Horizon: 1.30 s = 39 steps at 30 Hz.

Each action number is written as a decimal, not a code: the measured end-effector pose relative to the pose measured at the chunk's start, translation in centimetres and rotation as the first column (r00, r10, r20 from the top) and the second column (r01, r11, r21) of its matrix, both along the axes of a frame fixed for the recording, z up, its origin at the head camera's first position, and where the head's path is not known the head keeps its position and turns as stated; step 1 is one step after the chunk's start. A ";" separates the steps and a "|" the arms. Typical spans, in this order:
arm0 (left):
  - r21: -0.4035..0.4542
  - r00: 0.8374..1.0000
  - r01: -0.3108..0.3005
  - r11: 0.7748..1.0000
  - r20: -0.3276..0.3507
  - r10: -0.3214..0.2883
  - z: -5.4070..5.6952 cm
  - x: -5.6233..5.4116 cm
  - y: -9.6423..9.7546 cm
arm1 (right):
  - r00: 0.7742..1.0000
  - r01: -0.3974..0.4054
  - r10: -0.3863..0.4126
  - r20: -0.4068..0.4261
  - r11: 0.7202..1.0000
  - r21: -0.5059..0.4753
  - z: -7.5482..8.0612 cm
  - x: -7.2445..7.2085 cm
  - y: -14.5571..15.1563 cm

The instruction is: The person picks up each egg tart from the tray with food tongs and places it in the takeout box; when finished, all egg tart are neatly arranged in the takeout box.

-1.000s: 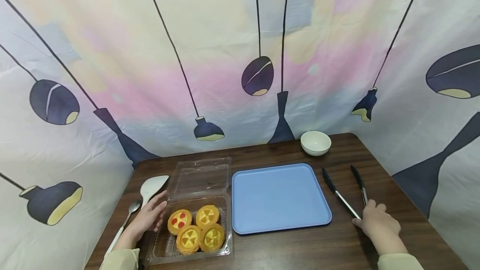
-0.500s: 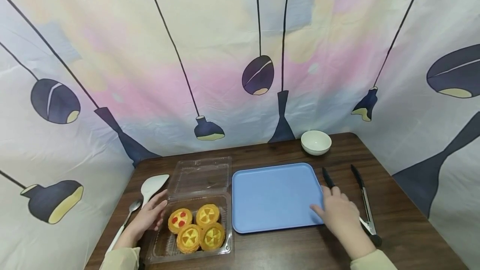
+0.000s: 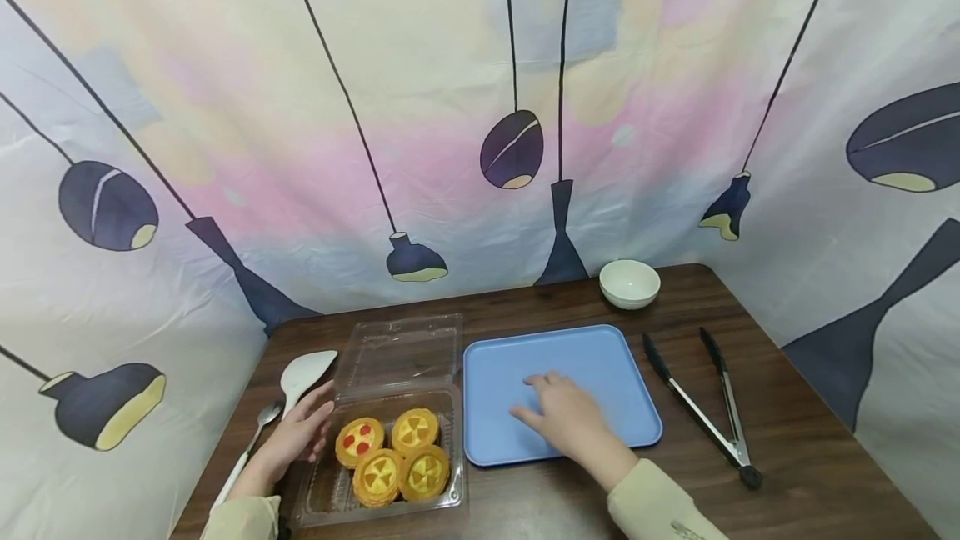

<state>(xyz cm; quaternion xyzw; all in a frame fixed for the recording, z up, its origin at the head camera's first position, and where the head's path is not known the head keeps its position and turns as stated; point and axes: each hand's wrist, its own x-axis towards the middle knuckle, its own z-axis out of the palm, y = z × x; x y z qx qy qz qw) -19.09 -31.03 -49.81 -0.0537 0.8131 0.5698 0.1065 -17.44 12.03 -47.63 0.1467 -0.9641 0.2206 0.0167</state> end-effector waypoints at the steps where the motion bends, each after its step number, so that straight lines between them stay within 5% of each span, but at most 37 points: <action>1: -0.001 1.000 -0.004 1.000 0.001 0.004 0.0 0.0 0.0 | 1.000 -0.026 0.026 0.007 1.000 -0.012 -0.2 -0.2 -0.6; 8: 0.011 1.000 -0.001 1.000 0.003 0.001 0.2 0.0 0.2 | 0.980 -0.146 0.164 0.117 0.979 -0.145 -0.8 -1.5 -3.5; 17: -0.003 1.000 -0.011 1.000 0.009 0.011 0.1 0.0 0.2 | 0.946 -0.244 0.274 0.175 0.954 -0.175 -1.5 -3.6 -6.1; 30: 0.014 1.000 -0.016 1.000 0.025 0.015 0.1 0.2 0.0 | 0.939 -0.243 0.268 0.217 0.961 -0.134 -1.5 -4.3 -8.4; 39: 0.009 1.000 -0.018 1.000 0.018 0.017 -0.1 0.2 0.0 | 0.922 -0.215 0.270 0.279 0.953 -0.212 -1.6 -5.2 -8.9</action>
